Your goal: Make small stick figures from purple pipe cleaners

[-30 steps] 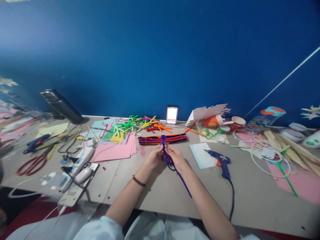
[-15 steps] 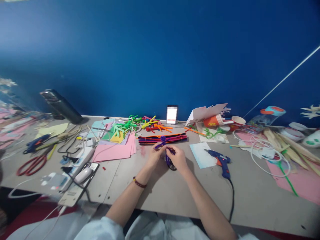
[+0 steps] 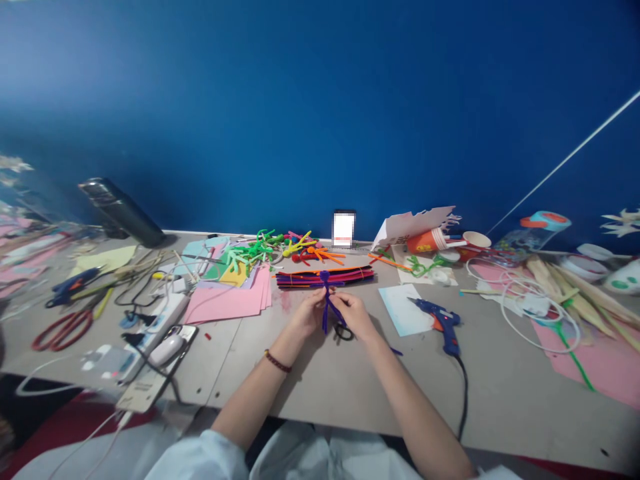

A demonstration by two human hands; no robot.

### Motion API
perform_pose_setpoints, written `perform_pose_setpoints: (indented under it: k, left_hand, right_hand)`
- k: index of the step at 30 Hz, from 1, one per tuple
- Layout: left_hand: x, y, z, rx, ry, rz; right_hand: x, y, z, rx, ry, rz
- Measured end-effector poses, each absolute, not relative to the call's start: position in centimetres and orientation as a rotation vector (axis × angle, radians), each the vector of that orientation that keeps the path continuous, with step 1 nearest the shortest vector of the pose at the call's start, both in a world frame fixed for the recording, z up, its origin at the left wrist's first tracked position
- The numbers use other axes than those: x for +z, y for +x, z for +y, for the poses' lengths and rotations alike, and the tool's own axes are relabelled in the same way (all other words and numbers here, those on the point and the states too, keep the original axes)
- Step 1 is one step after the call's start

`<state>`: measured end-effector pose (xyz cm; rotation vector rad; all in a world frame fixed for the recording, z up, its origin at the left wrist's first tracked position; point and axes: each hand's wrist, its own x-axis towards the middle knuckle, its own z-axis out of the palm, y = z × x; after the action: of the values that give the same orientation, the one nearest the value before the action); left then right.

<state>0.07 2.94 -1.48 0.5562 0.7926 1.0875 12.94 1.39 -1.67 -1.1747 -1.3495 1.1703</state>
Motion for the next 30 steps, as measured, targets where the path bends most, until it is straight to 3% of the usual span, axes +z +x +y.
perform_pose_setpoints:
  k: [5,11,16,22,30]
  left_hand:
    - [-1.1,-0.1,2.9,1.055,0.513,0.751]
    - [-1.1,-0.1,2.7,0.980,0.515,0.669]
    - [-1.4,0.5,2.5,1.111,0.618,0.817]
    - [-1.7,0.4,2.8,1.212,0.691,0.942]
    - [-2.2,-0.3,3.4,1.187,0.639,0.823]
  right_hand:
    - [-1.9,12.4,1.1,1.570,-1.118,-1.008]
    - [-1.8,12.2,1.3,1.654,-1.056,-0.924]
    - [-1.8,12.6,1.4,1.393,-1.095,-1.102]
    - [-1.4,12.9,1.0,0.666,-1.289,-1.638]
    - [-1.3,12.9,1.0,0.710,-1.179,-1.668]
